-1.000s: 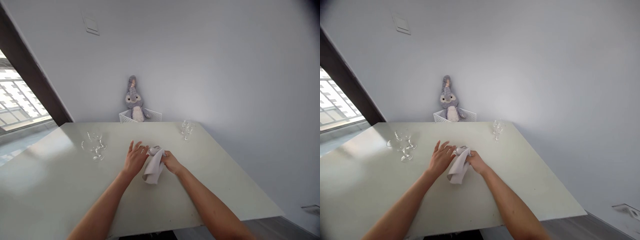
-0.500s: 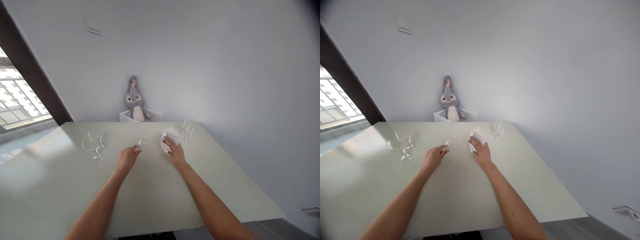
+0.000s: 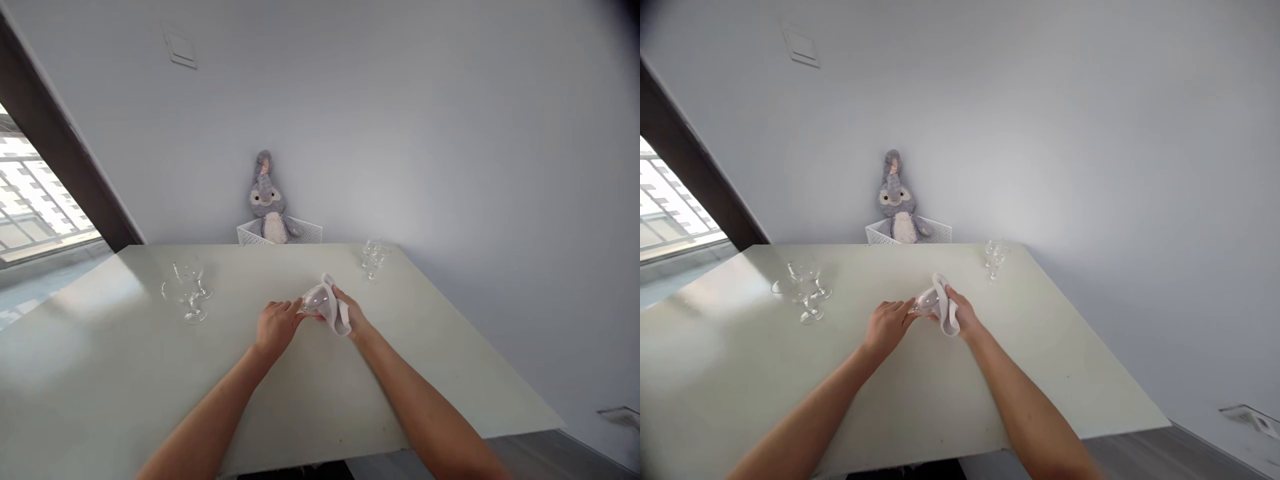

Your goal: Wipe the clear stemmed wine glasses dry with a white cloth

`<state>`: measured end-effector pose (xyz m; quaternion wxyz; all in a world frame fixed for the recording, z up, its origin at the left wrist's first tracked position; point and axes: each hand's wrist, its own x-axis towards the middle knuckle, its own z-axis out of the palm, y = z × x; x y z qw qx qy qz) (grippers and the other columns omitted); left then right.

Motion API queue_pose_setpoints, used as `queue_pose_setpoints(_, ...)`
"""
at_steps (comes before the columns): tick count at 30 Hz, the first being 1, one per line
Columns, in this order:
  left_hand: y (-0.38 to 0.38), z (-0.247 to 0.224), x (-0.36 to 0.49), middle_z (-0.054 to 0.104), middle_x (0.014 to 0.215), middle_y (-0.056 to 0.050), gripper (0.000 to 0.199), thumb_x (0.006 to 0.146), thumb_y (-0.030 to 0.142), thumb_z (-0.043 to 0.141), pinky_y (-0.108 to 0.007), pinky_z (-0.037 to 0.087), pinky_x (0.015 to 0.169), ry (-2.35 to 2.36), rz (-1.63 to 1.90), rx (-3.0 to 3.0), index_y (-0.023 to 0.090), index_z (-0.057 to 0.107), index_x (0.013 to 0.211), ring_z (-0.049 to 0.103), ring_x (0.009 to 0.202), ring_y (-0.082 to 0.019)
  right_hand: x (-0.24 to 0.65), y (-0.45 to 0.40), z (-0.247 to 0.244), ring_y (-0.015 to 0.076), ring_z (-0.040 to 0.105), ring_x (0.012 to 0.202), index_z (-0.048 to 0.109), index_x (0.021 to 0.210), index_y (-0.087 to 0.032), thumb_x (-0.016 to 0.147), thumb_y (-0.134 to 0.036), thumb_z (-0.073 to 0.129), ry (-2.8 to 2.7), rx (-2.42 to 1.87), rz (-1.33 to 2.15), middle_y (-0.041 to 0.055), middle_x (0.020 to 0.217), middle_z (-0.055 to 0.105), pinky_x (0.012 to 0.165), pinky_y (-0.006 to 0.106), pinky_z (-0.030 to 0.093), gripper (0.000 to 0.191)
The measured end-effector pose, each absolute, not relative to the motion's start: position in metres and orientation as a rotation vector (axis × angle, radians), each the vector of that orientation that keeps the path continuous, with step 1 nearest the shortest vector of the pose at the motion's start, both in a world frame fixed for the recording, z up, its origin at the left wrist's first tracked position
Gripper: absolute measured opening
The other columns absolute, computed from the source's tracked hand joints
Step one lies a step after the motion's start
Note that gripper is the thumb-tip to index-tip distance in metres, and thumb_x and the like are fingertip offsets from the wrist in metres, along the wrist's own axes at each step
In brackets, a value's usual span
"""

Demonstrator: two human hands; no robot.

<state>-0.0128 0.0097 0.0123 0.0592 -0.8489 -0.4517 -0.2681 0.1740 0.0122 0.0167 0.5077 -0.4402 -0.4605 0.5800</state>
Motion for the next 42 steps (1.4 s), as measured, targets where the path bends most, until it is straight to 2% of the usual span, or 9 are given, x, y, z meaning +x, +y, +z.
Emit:
queue_pose_setpoints(4,0.01,0.014,-0.014,0.061,0.065,-0.005,0.039,0.085,0.043,0.036,-0.027,0.031,0.062,-1.592,-0.924,-2.523,0.019,0.055,0.11,0.054,0.062,-0.017,0.145,0.004,0.0,0.018,0.057,0.075,0.057,0.093,-0.02,0.082,-0.059,0.028,-0.994,-0.918,1.366,0.0047,0.085,0.062,0.065,0.032,0.044,0.05)
queue_pose_setpoints(9,0.009,0.015,-0.013,0.059,0.065,-0.001,0.036,0.083,0.046,0.035,-0.024,0.027,0.052,-1.85,-0.949,-2.567,0.024,0.058,0.102,0.049,0.057,-0.014,0.147,0.006,-0.014,0.0192,0.055,0.073,0.061,0.079,-0.015,0.083,-0.043,0.039,-1.69,-1.273,0.921,0.0059,0.075,0.062,0.067,0.03,0.041,0.036)
queue_pose_setpoints(12,0.012,0.011,-0.014,0.057,0.063,0.001,0.038,0.081,0.048,0.038,-0.023,0.027,0.052,-1.883,-0.937,-2.572,0.024,0.057,0.104,0.048,0.057,-0.013,0.174,0.024,-0.011,0.0208,0.056,0.078,0.059,0.093,-0.014,0.082,-0.03,0.041,-1.86,-1.678,0.479,0.0097,0.081,0.062,0.07,0.029,0.039,0.027)
queue_pose_setpoints(15,0.017,0.007,-0.016,0.053,0.058,0.002,0.042,0.081,0.049,0.037,-0.023,0.027,0.051,-1.951,-0.971,-2.556,0.024,0.052,0.112,0.047,0.055,-0.013,0.208,0.045,-0.003,0.0224,0.055,0.087,0.049,0.112,-0.013,0.084,-0.027,0.035,-1.8,-1.988,0.257,0.014,0.092,0.062,0.072,0.03,0.037,0.034)
queue_pose_setpoints(31,0.02,0.009,-0.015,0.042,0.058,0.005,0.045,0.079,0.05,0.037,-0.022,0.033,0.053,-2.236,-1.515,-2.534,0.024,0.047,0.114,0.043,0.054,-0.012,0.264,0.061,0.021,0.0217,0.057,0.087,0.055,0.102,-0.013,0.089,-0.034,0.025,-1.775,-2.079,0.379,0.0127,0.097,0.062,0.069,0.027,0.037,0.038)
queue_pose_setpoints(34,0.019,0.009,-0.013,0.042,0.057,0.005,0.031,0.081,0.043,0.036,-0.022,0.033,0.053,-2.155,-1.855,-2.496,0.021,0.053,0.096,0.041,0.053,-0.011,0.238,0.036,0.021,0.0194,0.058,0.084,0.059,0.099,-0.018,0.086,-0.038,0.034,-1.996,-1.895,0.475,0.0067,0.092,0.065,0.07,0.025,0.038,0.034)
queue_pose_setpoints(37,0.019,0.011,-0.013,0.044,0.06,0.003,0.026,0.082,0.038,0.036,-0.021,0.033,0.053,-2.1,-2.053,-2.455,0.019,0.048,0.069,0.041,0.055,-0.01,0.21,0.002,0.026,0.0226,0.054,0.095,0.058,0.107,-0.026,0.075,-0.049,0.05,-2.404,-1.507,0.527,0.0034,0.109,0.06,0.079,0.03,0.036,0.04)
queue_pose_setpoints(39,0.02,0.012,-0.013,0.047,0.063,0.003,0.026,0.082,0.036,0.037,-0.021,0.034,0.055,-2.068,-2.131,-2.465,0.018,0.045,0.065,0.043,0.057,-0.01,0.197,-0.016,0.036,0.0234,0.052,0.099,0.057,0.109,-0.03,0.069,-0.057,0.054,-2.51,-1.336,0.534,0.0009,0.12,0.054,0.082,0.032,0.034,0.048)
queue_pose_setpoints(42,0.019,0.012,-0.011,0.05,0.067,0.002,0.024,0.082,0.035,0.037,-0.022,0.037,0.059,-1.991,-2.155,-2.54,0.018,0.05,0.072,0.045,0.059,-0.01,0.188,-0.028,0.055,0.0183,0.056,0.087,0.061,0.103,-0.029,0.075,-0.058,0.045,-2.202,-1.439,0.457,0.0015,0.112,0.057,0.078,0.03,0.037,0.043)
